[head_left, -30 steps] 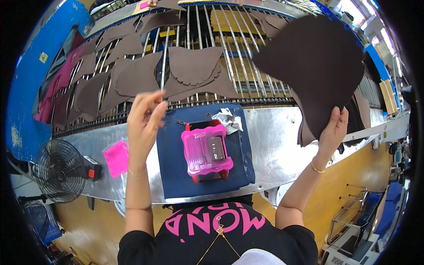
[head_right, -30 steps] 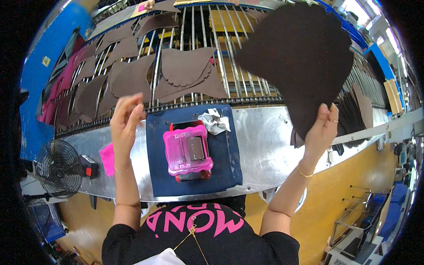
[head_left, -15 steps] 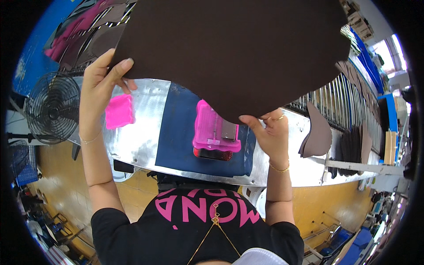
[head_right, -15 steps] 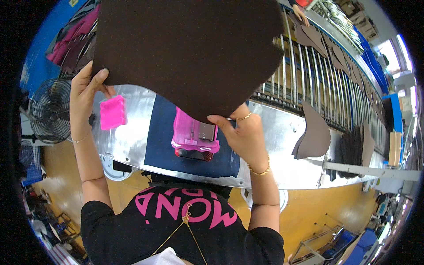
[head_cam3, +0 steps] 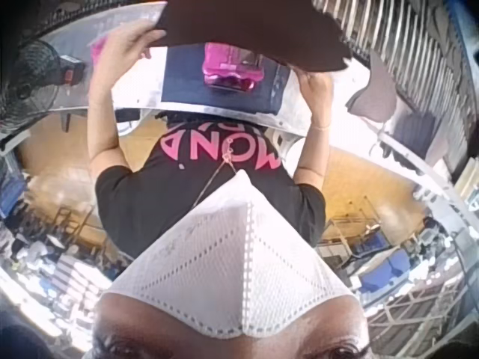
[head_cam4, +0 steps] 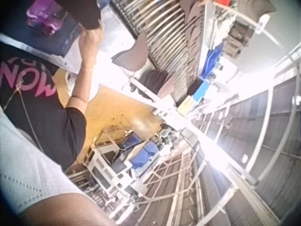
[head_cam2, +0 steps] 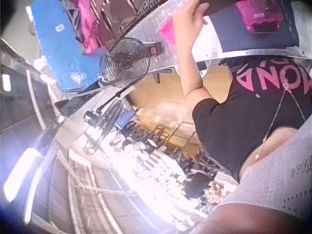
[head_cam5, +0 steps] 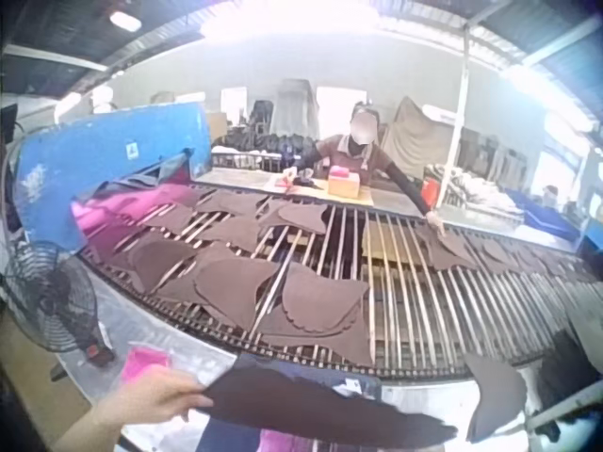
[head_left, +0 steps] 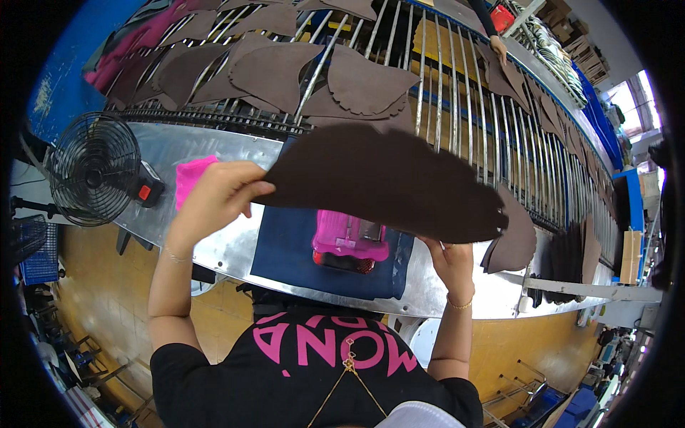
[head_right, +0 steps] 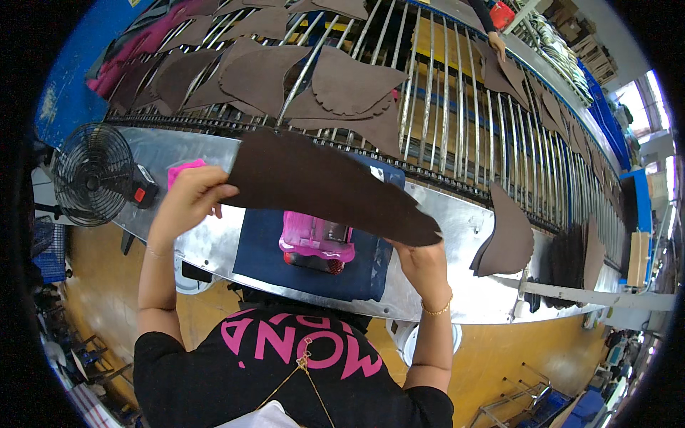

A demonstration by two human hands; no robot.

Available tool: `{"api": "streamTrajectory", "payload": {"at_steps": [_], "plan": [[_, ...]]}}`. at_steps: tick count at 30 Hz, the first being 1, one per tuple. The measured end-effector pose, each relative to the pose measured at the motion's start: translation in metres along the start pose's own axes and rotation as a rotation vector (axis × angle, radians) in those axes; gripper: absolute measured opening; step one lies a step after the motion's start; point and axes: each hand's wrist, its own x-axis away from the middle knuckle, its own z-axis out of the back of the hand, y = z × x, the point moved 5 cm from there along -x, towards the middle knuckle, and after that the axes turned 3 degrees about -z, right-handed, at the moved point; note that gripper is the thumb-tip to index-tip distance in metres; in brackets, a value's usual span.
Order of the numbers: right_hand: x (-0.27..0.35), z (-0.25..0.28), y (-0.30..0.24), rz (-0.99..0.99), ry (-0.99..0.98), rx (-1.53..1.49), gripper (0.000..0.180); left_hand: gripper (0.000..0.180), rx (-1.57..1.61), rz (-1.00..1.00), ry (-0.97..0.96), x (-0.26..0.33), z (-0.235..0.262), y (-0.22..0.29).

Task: The person repeatedly picks up brown fabric pieces from a conveyor belt, briefly inspects them, and places them into a stack on the right side of the workstation. The person handles the pieces one at a time throughout the clip.

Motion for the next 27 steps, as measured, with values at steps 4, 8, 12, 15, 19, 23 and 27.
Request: {"api": "streamTrajectory", "payload": {"at_steps": [4,8,12,15,19,23,27], "plan": [[0.045,0.015,0.030,-0.221,0.061,-0.004,0.017,0.009,-0.237,-0.358,0.021,-0.021,-0.034,0.026],[0.095,0.057,0.054,-0.389,0.145,-0.084,0.013,0.008,-0.183,-0.371,-0.110,-0.033,-0.069,0.052],[0.153,0.132,0.066,-0.578,0.609,-0.161,0.006,0.012,-0.194,-0.549,-0.233,-0.052,-0.108,0.080],[0.141,0.192,0.034,-0.521,0.489,0.067,0.012,0.016,-0.039,-0.744,-0.214,-0.081,-0.134,0.104],[0.103,0.216,0.016,-0.550,0.434,0.269,0.015,0.028,0.251,-0.621,-0.202,-0.149,-0.106,0.161],[0.059,0.209,0.048,-0.506,0.510,0.066,0.021,0.024,0.316,-0.433,-0.237,-0.200,-0.098,0.160],[0.094,0.204,0.141,-0.727,0.626,0.300,0.034,0.034,0.589,-0.212,-0.053,-0.241,-0.105,0.075]]}}
